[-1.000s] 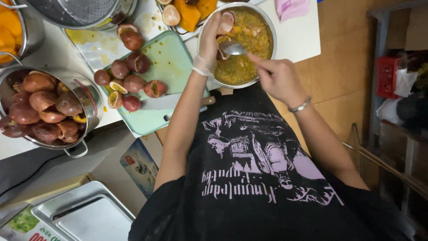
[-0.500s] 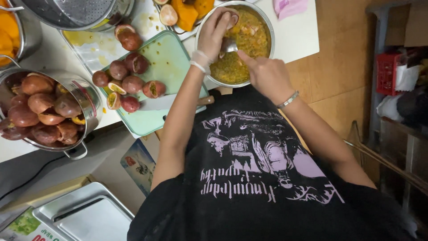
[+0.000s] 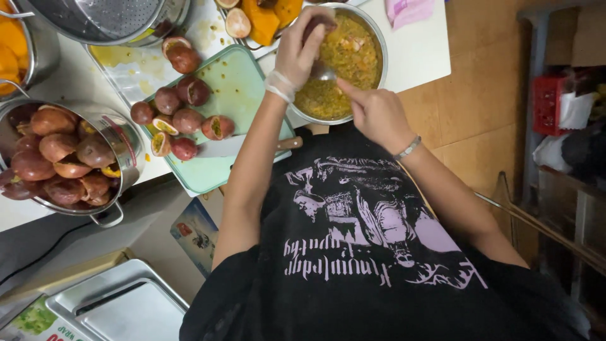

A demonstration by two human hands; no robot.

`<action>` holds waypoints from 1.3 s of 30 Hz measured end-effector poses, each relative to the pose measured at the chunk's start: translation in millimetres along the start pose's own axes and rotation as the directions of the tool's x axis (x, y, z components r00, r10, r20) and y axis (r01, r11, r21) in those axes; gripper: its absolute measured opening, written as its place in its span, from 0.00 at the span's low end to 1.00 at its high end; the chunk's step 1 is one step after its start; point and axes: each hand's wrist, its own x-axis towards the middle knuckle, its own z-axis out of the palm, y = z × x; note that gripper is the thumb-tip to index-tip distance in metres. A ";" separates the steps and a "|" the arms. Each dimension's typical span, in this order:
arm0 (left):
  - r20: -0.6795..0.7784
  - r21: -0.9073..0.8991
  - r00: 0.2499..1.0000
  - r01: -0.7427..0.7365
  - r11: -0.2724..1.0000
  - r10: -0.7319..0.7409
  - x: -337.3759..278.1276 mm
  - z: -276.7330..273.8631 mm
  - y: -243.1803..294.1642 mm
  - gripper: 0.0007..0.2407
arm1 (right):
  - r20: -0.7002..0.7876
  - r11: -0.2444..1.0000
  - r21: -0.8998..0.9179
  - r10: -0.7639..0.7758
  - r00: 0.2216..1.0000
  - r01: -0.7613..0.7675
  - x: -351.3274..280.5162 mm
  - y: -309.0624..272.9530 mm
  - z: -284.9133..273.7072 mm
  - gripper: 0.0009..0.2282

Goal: Scooping passion fruit pulp from halved fruits into a bowl using a spoon.

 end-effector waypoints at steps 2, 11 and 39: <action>-0.006 0.040 1.000 0.006 0.999 -0.006 -4.7 -3.2 -4.4 0.11 | 0.221 0.982 -0.023 0.187 0.957 -0.187 3.6 -8.3 -14.4 0.18; -0.001 0.074 0.960 0.278 0.958 -0.279 2.0 -3.6 15.8 0.12 | 0.085 0.989 -0.134 -0.046 0.995 0.057 -5.1 -1.0 -8.3 0.19; 0.033 -0.558 0.795 0.518 0.648 -0.606 -5.8 -10.2 -64.7 0.20 | 0.123 0.931 -0.268 -0.220 0.968 0.246 -19.6 14.8 -16.4 0.23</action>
